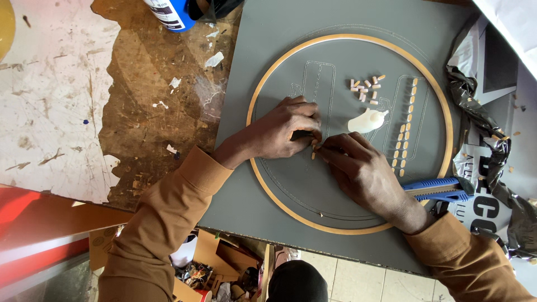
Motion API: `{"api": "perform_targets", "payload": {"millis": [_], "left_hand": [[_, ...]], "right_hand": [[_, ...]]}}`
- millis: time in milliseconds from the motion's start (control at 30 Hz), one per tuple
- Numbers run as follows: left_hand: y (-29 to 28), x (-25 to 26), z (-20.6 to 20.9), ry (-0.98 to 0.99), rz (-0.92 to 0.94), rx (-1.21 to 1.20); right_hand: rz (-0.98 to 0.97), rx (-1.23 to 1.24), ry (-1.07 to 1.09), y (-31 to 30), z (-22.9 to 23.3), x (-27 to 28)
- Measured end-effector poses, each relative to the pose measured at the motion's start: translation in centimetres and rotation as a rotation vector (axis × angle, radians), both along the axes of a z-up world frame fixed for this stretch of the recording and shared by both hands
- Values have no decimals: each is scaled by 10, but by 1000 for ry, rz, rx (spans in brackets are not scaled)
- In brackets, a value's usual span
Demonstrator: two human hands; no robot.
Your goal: The person assembles small cylindrical wooden pieces on a gray circular board with a printed pattern. They apply glue from a white bottle to the pieces and place them into designated slots, occasionally using a blue utility knife to trim or adjust the pieces. The process is repeated multiple times across the board.
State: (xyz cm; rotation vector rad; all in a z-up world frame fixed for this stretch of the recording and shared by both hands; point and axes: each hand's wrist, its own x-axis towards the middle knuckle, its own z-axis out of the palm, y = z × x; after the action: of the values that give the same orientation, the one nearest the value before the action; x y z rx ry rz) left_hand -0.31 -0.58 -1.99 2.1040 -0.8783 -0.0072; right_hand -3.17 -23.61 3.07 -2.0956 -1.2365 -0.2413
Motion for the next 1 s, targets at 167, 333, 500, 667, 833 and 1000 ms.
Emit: {"api": "perform_targets", "payload": {"millis": [167,333,500,667,833,1000], "left_hand": [[0,3,-3,-9,-13,-3],[1,0,4,-3,-9,-3],[1,0,12,55,-29,-81],[6,0,20,118,-31,-169],[6,1,22,115,-39,-175],[9,1,31,127,-65,-149]], "right_hand": [[0,-18,-14,-1,0,1],[-1,-29,-24,-2,1,0],[-3,-55,-62,-1,2,0],[8,-44,-49,-1,3,0],[-9,-26,3,-2,7,0],[-31,-43,57,-9,0,3]]}}
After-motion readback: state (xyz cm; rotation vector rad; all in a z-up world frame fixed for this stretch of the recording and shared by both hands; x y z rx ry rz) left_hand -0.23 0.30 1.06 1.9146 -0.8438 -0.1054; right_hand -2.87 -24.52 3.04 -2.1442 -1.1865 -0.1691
